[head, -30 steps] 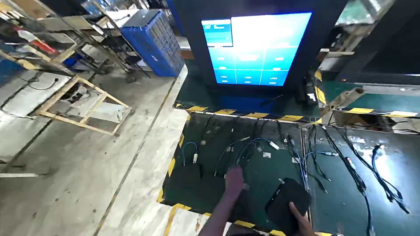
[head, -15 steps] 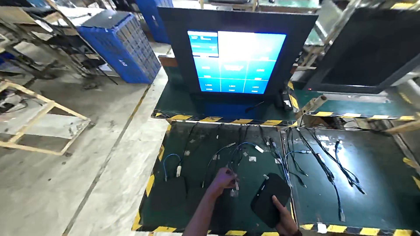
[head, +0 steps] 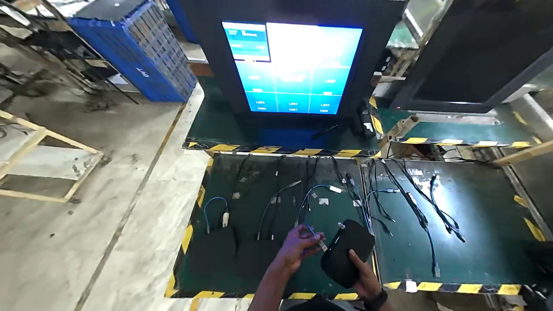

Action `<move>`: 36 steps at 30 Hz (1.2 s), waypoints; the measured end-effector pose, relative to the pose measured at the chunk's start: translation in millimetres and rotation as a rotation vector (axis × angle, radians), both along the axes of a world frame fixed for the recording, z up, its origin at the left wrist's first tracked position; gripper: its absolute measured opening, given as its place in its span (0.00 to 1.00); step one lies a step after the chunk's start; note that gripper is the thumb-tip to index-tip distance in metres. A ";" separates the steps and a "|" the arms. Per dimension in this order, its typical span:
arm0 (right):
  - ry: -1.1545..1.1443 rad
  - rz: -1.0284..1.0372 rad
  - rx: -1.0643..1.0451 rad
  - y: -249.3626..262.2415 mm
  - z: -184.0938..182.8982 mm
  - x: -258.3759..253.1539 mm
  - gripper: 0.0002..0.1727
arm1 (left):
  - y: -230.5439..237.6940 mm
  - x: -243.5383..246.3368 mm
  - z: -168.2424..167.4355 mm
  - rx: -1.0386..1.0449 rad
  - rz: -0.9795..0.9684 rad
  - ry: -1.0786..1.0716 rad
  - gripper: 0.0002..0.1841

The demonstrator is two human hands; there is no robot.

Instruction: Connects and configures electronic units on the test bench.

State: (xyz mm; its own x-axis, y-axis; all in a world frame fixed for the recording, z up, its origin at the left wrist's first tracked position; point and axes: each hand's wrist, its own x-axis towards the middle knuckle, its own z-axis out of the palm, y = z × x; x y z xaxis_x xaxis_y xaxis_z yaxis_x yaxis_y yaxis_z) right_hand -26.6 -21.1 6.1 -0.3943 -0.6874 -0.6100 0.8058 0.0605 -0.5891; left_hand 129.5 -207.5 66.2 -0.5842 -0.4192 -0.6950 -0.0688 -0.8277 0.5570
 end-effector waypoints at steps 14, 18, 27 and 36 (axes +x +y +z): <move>-0.027 -0.005 0.027 4.0 3.9 15.5 0.42 | 26.7 -8.1 1.7 -0.165 0.268 -0.106 0.24; 0.058 -0.066 0.061 3.0 3.7 21.6 0.42 | 35.1 -10.7 0.6 -0.357 0.327 -0.126 0.25; 0.060 -0.202 0.068 -3.1 19.0 36.6 0.31 | 51.8 -33.6 4.0 -0.513 0.324 -0.097 0.23; 0.119 -0.341 -0.193 15.8 48.9 -24.8 0.30 | 14.7 -16.6 -37.2 -0.701 -0.189 -0.070 0.12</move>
State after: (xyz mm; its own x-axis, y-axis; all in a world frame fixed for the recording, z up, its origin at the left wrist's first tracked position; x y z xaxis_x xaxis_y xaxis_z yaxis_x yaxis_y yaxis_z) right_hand -51.4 -5.3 55.0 -0.6793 -0.6027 -0.4187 0.6860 -0.3189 -0.6541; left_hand 112.9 -192.8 28.9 -0.6546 -0.6759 -0.3385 -0.2298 -0.2486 0.9409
